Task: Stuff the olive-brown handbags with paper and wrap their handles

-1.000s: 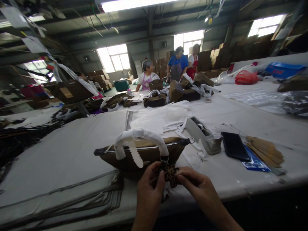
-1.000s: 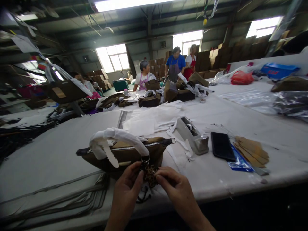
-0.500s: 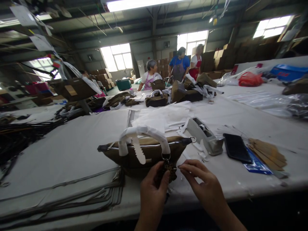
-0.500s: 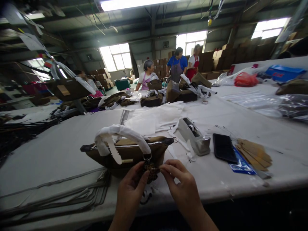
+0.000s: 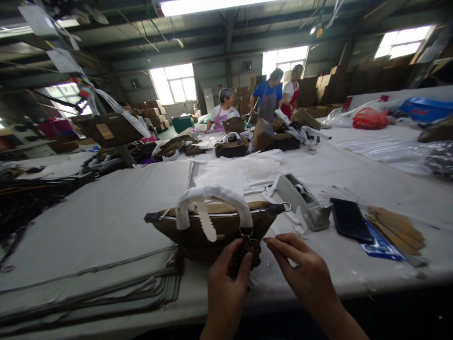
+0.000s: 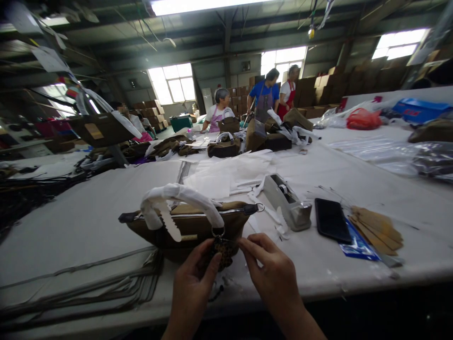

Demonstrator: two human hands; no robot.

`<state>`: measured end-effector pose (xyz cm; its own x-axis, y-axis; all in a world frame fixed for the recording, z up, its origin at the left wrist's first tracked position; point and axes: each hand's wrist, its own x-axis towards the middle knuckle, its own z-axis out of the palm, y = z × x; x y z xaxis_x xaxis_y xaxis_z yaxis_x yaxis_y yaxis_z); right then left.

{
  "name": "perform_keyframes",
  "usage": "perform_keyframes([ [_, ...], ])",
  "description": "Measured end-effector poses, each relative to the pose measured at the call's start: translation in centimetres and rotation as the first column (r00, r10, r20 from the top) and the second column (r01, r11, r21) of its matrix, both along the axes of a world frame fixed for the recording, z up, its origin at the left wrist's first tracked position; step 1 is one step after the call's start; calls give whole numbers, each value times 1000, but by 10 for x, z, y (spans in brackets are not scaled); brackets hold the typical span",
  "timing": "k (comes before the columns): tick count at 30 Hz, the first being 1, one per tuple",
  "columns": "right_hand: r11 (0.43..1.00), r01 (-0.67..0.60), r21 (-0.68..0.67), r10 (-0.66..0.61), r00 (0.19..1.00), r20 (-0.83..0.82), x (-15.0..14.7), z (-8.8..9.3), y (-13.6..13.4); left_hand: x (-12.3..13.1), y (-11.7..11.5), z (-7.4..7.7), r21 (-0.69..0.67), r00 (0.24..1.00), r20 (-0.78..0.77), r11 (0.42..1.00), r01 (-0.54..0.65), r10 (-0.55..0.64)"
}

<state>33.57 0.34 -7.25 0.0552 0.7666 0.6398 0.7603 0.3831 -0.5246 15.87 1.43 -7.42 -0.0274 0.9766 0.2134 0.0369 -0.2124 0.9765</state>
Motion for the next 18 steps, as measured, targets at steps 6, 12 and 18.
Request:
perform_keyframes([
  [6,999,-12,39,12,1000,21,-9,5,-1,0,0,-4,85,989,-139,995,-45,57],
  [12,996,19,84,-29,992,122,-15,12,2,-7,-3,-1,313,932,-339,950,-20,131],
  [18,998,-17,64,11,996,86,-18,9,14,-18,12,5,259,942,-315,965,-33,116],
])
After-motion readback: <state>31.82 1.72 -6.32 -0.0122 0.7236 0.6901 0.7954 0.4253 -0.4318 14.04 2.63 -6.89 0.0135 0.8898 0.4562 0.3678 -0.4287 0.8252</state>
